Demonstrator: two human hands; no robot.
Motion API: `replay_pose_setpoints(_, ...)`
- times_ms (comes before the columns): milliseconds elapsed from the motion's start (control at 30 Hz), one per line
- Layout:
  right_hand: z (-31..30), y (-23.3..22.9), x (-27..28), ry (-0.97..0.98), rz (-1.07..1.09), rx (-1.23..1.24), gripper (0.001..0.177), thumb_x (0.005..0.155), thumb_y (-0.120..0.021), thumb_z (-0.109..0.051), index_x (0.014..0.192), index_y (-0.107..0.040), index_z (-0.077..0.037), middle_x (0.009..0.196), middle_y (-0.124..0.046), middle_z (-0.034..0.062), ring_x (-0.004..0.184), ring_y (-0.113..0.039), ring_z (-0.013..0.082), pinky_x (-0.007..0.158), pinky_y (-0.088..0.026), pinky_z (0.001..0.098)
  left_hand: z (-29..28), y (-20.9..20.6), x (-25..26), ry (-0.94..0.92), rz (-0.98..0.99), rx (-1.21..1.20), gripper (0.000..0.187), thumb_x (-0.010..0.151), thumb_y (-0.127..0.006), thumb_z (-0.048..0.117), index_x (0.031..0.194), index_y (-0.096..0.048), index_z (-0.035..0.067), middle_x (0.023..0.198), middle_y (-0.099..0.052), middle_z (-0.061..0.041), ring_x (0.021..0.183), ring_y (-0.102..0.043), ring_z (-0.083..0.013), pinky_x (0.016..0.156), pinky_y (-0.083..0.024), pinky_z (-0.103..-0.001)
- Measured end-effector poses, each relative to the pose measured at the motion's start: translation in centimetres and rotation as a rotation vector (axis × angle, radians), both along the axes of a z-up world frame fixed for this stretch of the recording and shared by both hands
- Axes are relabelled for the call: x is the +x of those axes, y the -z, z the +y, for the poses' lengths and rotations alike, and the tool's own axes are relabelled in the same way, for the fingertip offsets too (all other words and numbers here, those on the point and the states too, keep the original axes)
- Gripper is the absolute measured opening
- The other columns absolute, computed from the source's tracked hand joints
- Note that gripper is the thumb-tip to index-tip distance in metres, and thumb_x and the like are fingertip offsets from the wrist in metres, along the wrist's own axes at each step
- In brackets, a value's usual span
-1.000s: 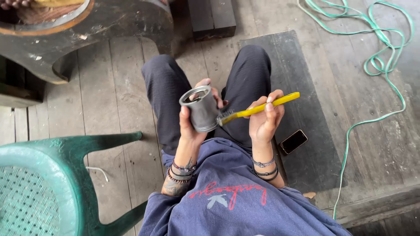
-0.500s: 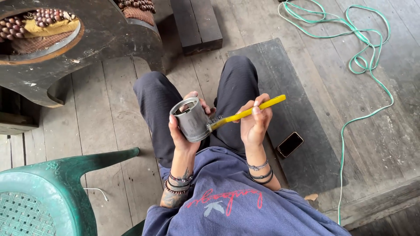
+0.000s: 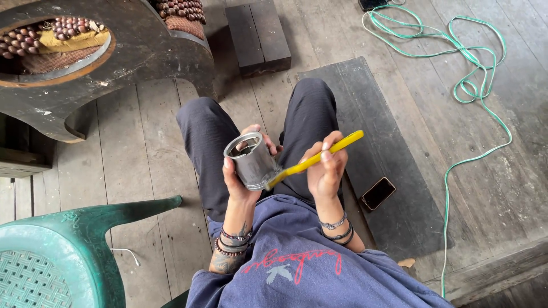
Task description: The person sits cross-legged on a chair and uses a yellow-handled paintbrush to apply dark paint to a cylindrical metal object held in their left hand. They rotate the object to paint different sides and the interior.
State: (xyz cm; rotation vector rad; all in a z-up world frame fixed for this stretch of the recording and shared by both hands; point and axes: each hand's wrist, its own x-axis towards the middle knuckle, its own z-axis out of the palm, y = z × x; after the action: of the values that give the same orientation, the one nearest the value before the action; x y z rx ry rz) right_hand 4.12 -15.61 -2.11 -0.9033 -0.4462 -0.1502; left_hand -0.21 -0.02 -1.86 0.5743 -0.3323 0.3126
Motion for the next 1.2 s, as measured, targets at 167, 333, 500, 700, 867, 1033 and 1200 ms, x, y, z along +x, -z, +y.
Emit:
replay_pose_setpoints(167,1.1,0.6,-0.9,-0.035,-0.03,0.003,0.025,0.095,-0.061,-0.031,0.096,-0.041,-0.015,0.06,-0.065,0.0147,0.05,-0.072,0.0253,0.049,-0.057,0.0262,-0.2,0.4,0.5,-0.014,-0.005,0.017,0.093,0.087,-0.058,0.069,0.145,-0.035,0.0,0.113,-0.051,-0.021,0.1,-0.06,-0.0262,0.106,-0.043,-0.054)
replay_pose_setpoints(333,-0.7,0.2,0.7,0.008,-0.001,-0.013,0.025,0.097,-0.059,-0.034,0.1,-0.041,-0.016,0.064,-0.066,0.0157,0.05,-0.071,0.0245,0.049,-0.058,0.0261,0.4,0.5,0.4,-0.013,0.01,0.017,0.094,0.086,-0.056,0.071,0.145,-0.035,0.0,0.114,-0.051,-0.021,0.1,-0.06,-0.0264,0.106,-0.044,-0.053)
replay_pose_setpoints(500,0.3,0.5,-0.6,-0.019,-0.007,-0.017,0.027,0.098,-0.059,-0.034,0.097,-0.039,-0.017,0.06,-0.064,0.0136,0.046,-0.069,0.0228,0.047,-0.056,0.0249,-0.4,0.3,0.4,-0.006,0.004,0.011,0.094,0.086,-0.057,0.07,0.145,-0.036,-0.001,0.112,-0.052,-0.022,0.099,-0.06,-0.0266,0.105,-0.045,-0.053)
replay_pose_setpoints(700,-0.7,0.6,0.8,0.012,0.006,0.001,0.025,0.098,-0.059,-0.033,0.1,-0.04,-0.017,0.064,-0.065,0.0151,0.05,-0.071,0.0249,0.048,-0.057,0.0266,0.2,0.5,0.6,-0.02,0.006,0.031,0.093,0.086,-0.058,0.07,0.144,-0.036,0.001,0.114,-0.052,-0.021,0.101,-0.061,-0.0245,0.106,-0.045,-0.051)
replay_pose_setpoints(867,-1.1,0.2,0.5,0.051,0.041,-0.02,0.025,0.099,-0.058,-0.036,0.103,-0.04,-0.02,0.068,-0.066,0.011,0.055,-0.072,0.0206,0.052,-0.058,0.0243,-0.2,0.6,0.5,-0.014,-0.008,0.016,0.092,0.088,-0.055,0.07,0.145,-0.036,0.0,0.113,-0.051,-0.022,0.1,-0.06,-0.0254,0.105,-0.046,-0.051)
replay_pose_setpoints(1033,-0.6,1.4,-0.1,0.005,0.001,-0.036,0.026,0.098,-0.059,-0.035,0.099,-0.039,-0.019,0.063,-0.065,0.0124,0.049,-0.071,0.0222,0.048,-0.057,0.0245,0.1,0.8,0.5,-0.005,0.006,0.017,0.092,0.087,-0.057,0.069,0.145,-0.036,0.0,0.113,-0.052,-0.022,0.1,-0.061,-0.0252,0.105,-0.046,-0.051)
replay_pose_setpoints(1200,-1.4,0.7,1.0,0.052,0.012,-0.038,0.025,0.098,-0.058,-0.036,0.103,-0.039,-0.02,0.067,-0.065,0.0109,0.055,-0.072,0.0207,0.052,-0.058,0.0249,0.2,0.3,0.5,-0.033,0.011,0.035,0.091,0.087,-0.056,0.069,0.145,-0.037,0.001,0.113,-0.052,-0.021,0.101,-0.061,-0.0246,0.104,-0.047,-0.05)
